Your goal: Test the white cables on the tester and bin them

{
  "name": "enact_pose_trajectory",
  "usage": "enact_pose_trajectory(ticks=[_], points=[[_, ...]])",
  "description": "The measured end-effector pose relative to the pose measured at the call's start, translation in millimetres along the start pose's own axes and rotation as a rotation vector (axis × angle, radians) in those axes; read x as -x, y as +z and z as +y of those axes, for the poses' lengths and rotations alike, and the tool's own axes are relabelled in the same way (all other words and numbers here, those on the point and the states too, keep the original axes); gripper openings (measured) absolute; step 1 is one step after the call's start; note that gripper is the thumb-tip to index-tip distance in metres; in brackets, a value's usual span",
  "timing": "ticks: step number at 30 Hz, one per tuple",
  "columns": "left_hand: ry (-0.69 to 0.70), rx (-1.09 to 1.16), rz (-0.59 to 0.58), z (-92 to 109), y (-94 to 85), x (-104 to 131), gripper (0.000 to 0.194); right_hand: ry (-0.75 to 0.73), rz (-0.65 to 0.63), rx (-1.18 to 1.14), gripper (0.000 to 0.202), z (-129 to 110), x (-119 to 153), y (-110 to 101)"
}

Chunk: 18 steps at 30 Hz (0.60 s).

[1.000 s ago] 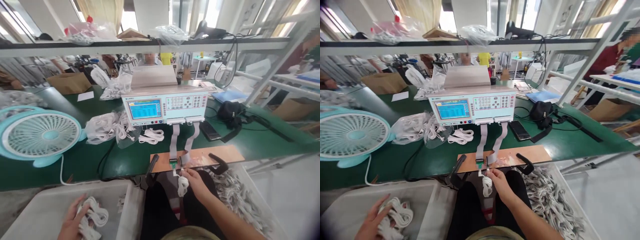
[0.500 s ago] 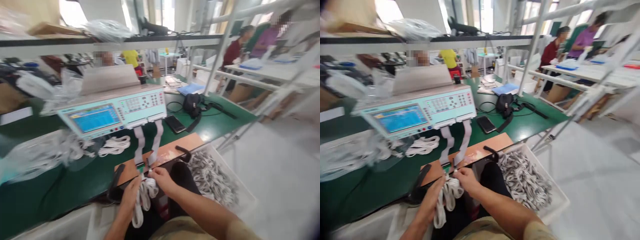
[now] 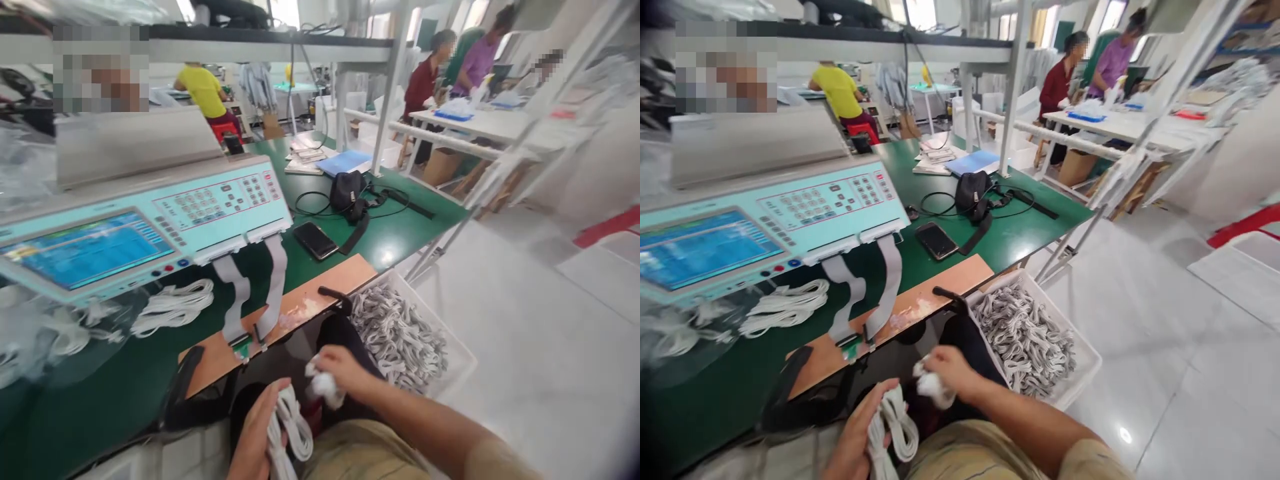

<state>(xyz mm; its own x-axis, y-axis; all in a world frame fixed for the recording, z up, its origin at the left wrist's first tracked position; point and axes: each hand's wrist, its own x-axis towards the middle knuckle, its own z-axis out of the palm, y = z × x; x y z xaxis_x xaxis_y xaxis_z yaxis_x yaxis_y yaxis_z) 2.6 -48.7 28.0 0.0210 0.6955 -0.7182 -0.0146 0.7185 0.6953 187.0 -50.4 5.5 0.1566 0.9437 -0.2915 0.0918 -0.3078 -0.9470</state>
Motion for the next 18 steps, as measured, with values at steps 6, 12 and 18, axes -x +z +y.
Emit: enact_pose_trajectory(ticks=[6, 12, 18], points=[[-0.074, 0.231, -0.191, 7.7, 2.8, 9.8, 0.045, -0.166, 0.406, 0.356, 0.022, 8.3, -13.6, -115.8], [0.015, 0.138, -0.26, 4.6, 13.1, 13.1, 0.054, -0.531, -0.068, 0.585, 0.012, -8.7, 34.3, -32.5], [0.334, -0.237, -0.079, -5.9, 5.0, 9.5, 0.052, -0.541, -0.124, 0.639, 0.007, -15.3, 33.1, 28.8]])
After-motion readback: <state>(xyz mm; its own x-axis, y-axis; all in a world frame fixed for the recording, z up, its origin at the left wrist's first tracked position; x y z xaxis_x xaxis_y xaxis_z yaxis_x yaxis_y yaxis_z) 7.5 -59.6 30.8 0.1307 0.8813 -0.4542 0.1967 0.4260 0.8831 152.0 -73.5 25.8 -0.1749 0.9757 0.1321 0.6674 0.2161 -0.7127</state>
